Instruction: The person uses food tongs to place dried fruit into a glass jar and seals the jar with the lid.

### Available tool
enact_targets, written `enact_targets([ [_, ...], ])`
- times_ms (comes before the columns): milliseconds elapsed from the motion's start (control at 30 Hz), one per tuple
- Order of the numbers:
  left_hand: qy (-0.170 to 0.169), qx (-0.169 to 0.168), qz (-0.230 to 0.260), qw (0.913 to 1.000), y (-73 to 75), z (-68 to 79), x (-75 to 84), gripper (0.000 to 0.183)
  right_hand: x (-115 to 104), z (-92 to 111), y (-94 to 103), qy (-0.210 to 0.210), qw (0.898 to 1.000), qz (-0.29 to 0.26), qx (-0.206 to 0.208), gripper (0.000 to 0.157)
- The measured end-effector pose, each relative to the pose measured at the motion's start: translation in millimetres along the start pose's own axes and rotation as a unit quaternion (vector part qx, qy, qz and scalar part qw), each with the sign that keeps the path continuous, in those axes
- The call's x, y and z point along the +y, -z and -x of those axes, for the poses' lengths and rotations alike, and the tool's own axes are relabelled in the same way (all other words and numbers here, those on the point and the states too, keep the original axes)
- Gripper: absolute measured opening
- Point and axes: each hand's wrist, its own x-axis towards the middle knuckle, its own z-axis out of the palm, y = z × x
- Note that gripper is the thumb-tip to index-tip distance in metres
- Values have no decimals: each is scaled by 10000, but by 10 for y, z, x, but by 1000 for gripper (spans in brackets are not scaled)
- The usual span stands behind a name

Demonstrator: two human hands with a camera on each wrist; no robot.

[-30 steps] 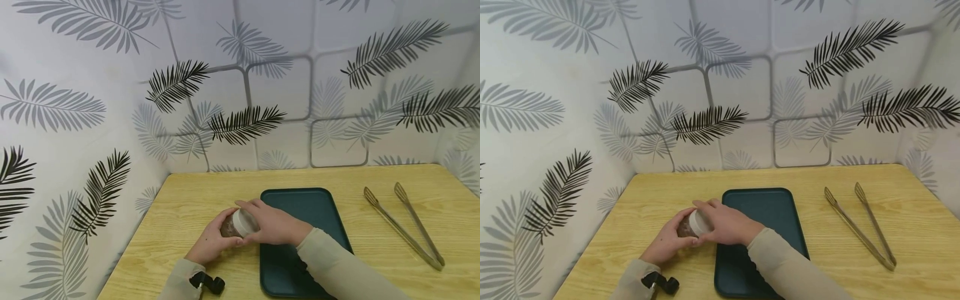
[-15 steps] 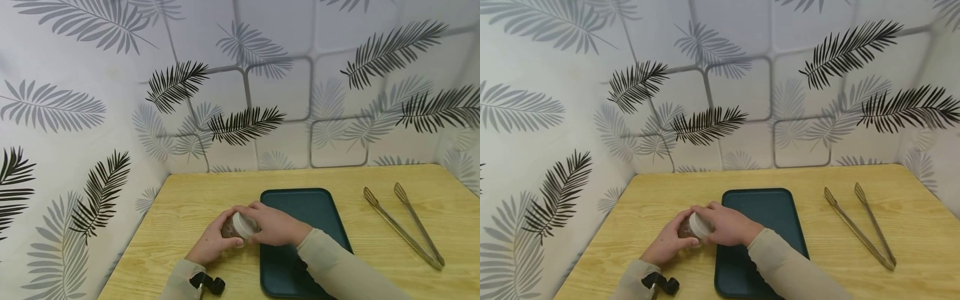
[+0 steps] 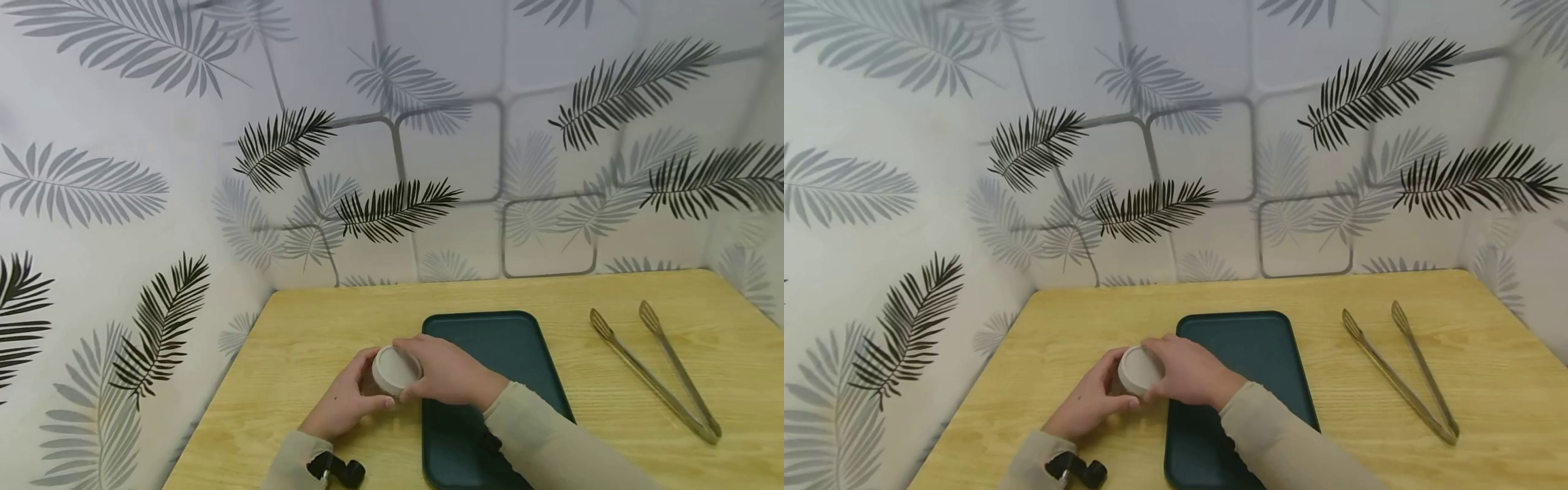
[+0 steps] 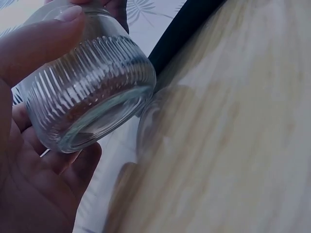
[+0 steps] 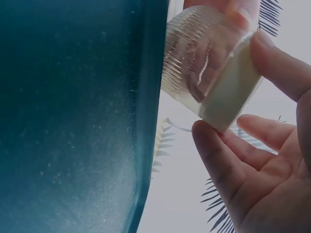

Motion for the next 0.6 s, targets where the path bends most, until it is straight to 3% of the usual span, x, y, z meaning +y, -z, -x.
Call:
enact_targets([
  [267,118,62,115,9998,3,-42,5,89,-9,30,0,-38,9993,134,342,59],
  [600,332,-18,393,9987,44,-15,-41,89,-69,-5,-75,97,9978,597,256,52],
])
